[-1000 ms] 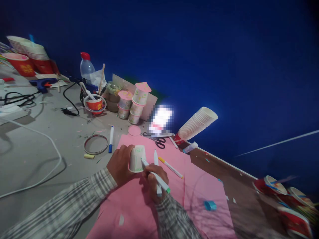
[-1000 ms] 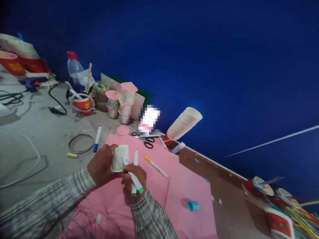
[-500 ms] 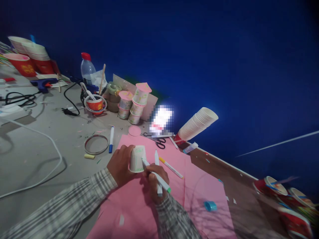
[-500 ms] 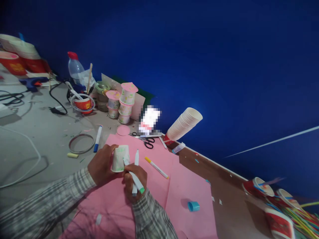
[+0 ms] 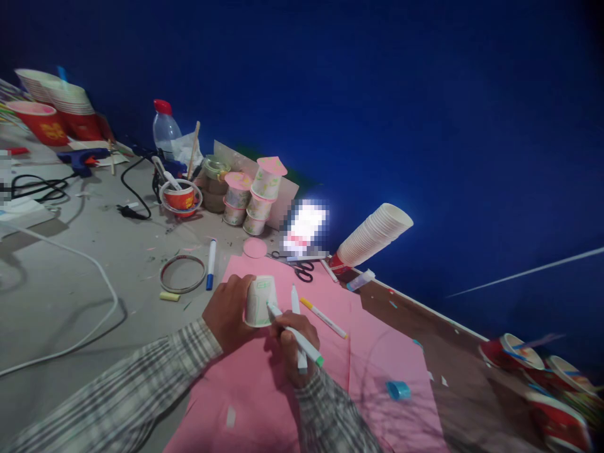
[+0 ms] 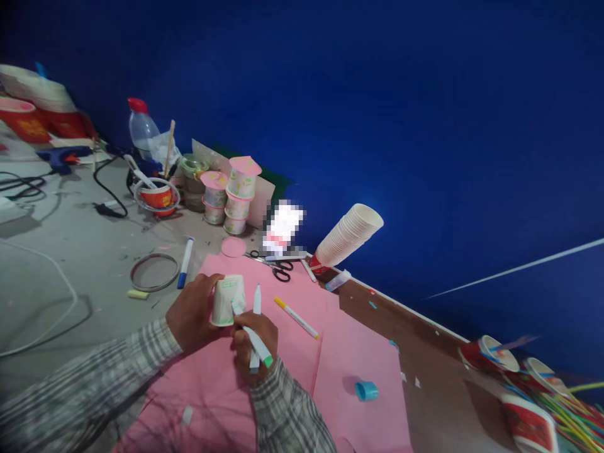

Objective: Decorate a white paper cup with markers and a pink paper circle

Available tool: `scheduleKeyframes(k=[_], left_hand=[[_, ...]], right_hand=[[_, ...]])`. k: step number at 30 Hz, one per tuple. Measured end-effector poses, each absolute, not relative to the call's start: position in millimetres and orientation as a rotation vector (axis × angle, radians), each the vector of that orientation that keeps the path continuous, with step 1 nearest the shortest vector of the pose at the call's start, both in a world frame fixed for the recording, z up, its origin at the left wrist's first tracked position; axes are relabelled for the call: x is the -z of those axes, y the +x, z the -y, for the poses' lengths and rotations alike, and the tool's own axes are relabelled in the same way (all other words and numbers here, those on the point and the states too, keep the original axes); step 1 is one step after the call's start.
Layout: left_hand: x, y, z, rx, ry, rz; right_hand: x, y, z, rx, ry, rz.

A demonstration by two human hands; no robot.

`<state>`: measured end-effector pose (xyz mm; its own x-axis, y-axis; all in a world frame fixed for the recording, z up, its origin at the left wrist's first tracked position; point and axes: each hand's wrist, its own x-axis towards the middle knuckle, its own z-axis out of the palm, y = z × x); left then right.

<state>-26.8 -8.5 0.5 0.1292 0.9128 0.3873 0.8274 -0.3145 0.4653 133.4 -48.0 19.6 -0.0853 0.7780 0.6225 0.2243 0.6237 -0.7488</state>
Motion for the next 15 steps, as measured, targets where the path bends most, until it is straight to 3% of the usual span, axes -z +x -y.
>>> scheduleKeyframes(k=[15], left_hand=[[-1.5,-26.4,8.8,-0.977,2.260,-1.764]], right_hand=[[-11.0,134.1,48.8,-0.580,-0.870,1.575]])
